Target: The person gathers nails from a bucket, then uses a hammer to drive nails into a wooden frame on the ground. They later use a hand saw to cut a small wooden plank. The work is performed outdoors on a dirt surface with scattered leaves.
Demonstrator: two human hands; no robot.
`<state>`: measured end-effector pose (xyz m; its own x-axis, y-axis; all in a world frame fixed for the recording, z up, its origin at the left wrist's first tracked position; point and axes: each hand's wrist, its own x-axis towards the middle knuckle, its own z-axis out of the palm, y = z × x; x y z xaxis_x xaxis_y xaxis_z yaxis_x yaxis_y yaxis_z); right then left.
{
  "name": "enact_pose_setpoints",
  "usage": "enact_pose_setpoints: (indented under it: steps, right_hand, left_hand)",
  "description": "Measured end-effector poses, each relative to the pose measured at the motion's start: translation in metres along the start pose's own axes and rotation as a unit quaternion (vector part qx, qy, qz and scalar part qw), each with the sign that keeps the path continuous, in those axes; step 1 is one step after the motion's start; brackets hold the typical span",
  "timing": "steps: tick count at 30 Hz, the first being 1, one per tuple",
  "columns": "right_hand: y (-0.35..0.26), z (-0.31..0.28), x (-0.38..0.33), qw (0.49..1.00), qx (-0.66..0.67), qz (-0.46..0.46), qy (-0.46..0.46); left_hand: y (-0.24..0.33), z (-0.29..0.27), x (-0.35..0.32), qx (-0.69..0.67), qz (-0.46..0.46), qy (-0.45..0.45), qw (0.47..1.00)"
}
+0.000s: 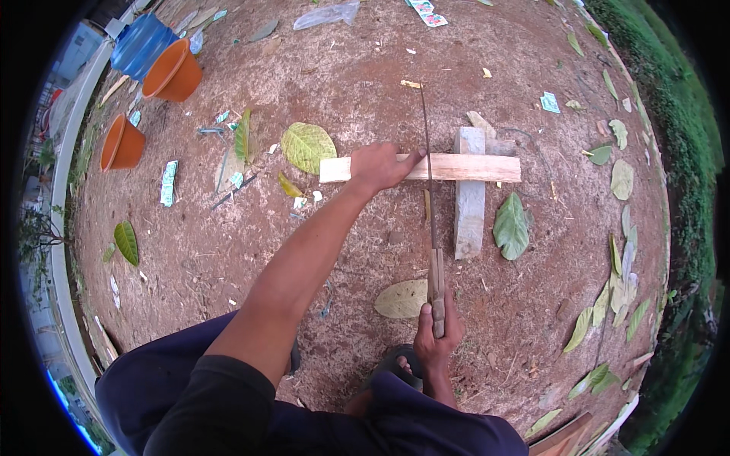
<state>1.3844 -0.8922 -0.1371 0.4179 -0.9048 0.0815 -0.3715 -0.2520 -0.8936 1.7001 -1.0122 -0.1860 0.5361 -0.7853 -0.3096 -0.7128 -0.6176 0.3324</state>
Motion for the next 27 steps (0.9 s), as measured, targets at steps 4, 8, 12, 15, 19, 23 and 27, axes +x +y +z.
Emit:
enact_pose_setpoints:
  steps: [4, 8, 12, 15, 19, 23, 27]
  right_hand:
    - [0.006, -0.006, -0.014, 1.000, -0.005, 0.014, -0.002]
    - [-0.006, -0.004, -0.009, 0.997, 0.009, 0.070, -0.016]
    - [0.002, -0.006, -0.012, 1.000, 0.014, 0.012, 0.001]
    - [-0.001, -0.003, -0.009, 0.999, 0.021, 0.029, 0.001]
    - [0.000, -0.002, -0.011, 1.000, 0.014, 0.005, -0.005]
    - [0.002, -0.003, -0.004, 0.999, 0.013, 0.032, 0.007]
    - [-0.003, 0.000, 0.002, 1.000, -0.008, 0.005, -0.016]
  left_hand:
    - [0.004, 0.001, 0.003, 0.003, -0.006, -0.009, 1.000]
    - [0.000, 0.000, -0.002, 0.005, -0.011, -0.023, 1.000]
    - [0.004, 0.002, -0.001, 0.001, 0.004, 0.017, 1.000]
    - [0.010, -0.008, -0.005, -0.001, -0.015, -0.024, 1.000]
    - [0.004, -0.008, -0.008, 0.006, -0.018, -0.017, 1.000]
    - [0.011, -0.005, -0.004, 0.004, -0.001, 0.001, 1.000]
    - [0.001, -0.008, -0.004, -0.001, 0.003, 0.007, 1.000]
